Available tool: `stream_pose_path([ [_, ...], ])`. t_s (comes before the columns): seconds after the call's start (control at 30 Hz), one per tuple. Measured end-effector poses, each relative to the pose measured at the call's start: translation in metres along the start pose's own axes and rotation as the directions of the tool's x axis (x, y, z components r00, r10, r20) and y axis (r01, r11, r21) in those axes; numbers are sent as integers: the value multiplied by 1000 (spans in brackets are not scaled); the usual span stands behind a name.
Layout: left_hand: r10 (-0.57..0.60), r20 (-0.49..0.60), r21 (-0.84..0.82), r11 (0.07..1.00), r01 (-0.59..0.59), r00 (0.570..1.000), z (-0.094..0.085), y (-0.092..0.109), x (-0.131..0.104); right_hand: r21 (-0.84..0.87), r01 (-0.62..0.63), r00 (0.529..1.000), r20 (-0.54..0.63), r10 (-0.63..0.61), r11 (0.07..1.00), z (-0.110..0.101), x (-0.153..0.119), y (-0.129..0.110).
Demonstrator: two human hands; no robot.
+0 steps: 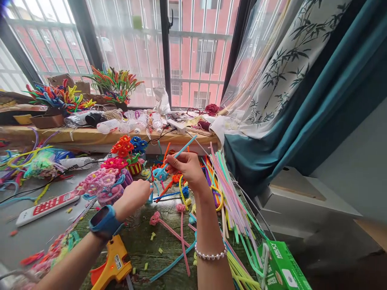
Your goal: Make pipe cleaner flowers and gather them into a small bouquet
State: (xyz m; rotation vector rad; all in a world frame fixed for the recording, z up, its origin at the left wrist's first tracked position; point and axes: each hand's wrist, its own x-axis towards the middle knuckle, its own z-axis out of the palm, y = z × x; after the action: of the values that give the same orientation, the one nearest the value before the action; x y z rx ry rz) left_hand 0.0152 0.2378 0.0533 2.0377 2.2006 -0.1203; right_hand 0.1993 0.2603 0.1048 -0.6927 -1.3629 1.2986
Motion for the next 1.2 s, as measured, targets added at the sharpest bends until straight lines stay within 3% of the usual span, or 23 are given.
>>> stream_pose_path([
  [0.17, -46, 60, 23, 999, 44, 997, 16, 7, 22, 151, -51, 998, 55, 44, 987, 0, -1, -1],
  [0.37, -91, 50, -51, 994, 94, 995, 23, 1, 26, 245, -110, 990, 115, 84, 963, 2, -3, -4],
  [0.63, -100, -59, -383, 921, 70, 993, -4, -4, 6, 301, -164, 983, 132, 129, 939, 10, -1, -3],
  [0.8, -71, -149, -724, 688, -59, 986, -19, -11, -21, 239, -146, 982, 150, 112, 960, 16, 1, 4],
  [0.93, -196, -241, -883, 452, -131, 951, -12, -13, -57, 74, -115, 981, 166, 101, 991, 19, 3, 10],
  [1.07, -258, -131, -964, 259, -62, 957, -3, -8, -80, -56, -59, 990, 125, 66, 997, 24, 6, 18],
  [1.2, -277, -38, -987, 161, 7, 960, 1, -9, -77, -111, -16, 993, 115, 29, 994, 30, 9, 26],
])
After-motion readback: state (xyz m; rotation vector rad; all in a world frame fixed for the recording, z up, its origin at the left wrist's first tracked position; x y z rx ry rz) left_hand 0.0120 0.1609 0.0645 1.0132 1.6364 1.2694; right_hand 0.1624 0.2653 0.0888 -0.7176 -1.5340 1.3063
